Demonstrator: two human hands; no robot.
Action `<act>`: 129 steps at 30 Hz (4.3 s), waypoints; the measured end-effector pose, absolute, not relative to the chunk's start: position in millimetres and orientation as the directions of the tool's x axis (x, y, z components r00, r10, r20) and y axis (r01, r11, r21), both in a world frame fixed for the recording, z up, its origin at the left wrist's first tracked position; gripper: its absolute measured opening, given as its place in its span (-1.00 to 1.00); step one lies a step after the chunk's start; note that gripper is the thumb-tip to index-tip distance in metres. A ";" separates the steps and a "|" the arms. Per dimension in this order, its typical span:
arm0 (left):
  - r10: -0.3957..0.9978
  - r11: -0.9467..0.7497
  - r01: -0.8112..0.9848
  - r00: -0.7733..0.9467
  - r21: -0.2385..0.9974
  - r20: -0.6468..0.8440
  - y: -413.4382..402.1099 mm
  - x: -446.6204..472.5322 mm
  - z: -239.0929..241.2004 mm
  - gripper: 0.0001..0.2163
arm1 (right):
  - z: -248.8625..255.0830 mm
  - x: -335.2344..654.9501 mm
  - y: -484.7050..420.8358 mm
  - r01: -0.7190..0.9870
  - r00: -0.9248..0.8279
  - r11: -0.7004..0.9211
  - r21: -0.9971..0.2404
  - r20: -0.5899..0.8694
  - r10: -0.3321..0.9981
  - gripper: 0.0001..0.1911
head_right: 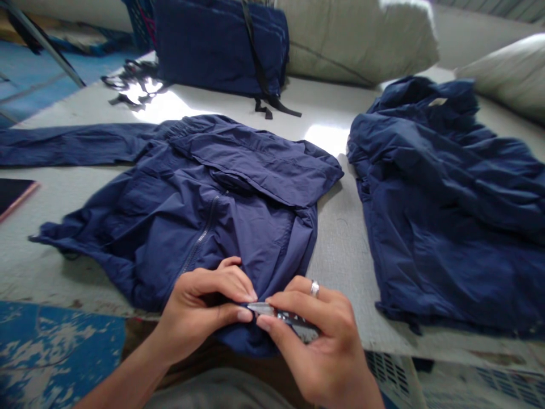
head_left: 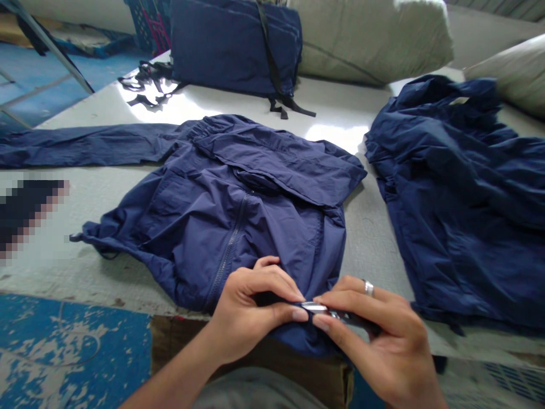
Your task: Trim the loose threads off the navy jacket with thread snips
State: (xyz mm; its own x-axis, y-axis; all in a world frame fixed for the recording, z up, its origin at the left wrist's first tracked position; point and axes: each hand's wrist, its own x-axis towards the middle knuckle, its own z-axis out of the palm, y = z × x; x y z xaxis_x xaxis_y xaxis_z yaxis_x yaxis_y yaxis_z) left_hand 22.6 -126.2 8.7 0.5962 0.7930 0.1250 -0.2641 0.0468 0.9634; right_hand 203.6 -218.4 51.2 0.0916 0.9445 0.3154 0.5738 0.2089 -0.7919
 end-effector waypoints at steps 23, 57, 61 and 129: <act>0.797 -0.030 -0.225 0.583 0.974 0.159 -127.6 24.8 9.3 -0.87 | 54.2 207.2 -223.8 0.579 0.075 0.126 -0.806 0.206 0.976 -0.94; 0.809 0.075 -0.170 0.586 0.983 0.040 -128.3 24.5 14.4 -0.72 | 53.6 202.5 -220.2 0.540 0.115 0.174 -0.823 0.278 0.954 -0.93; 0.810 0.069 -0.174 0.584 0.982 0.046 -128.4 25.0 14.9 -0.72 | 53.6 201.6 -220.7 0.546 0.116 0.175 -0.819 0.281 0.953 -0.94; 0.807 0.057 -0.196 0.586 0.979 0.070 -127.9 25.6 13.3 -0.74 | 54.2 200.6 -225.3 0.689 0.041 0.252 -0.679 0.384 0.922 -0.84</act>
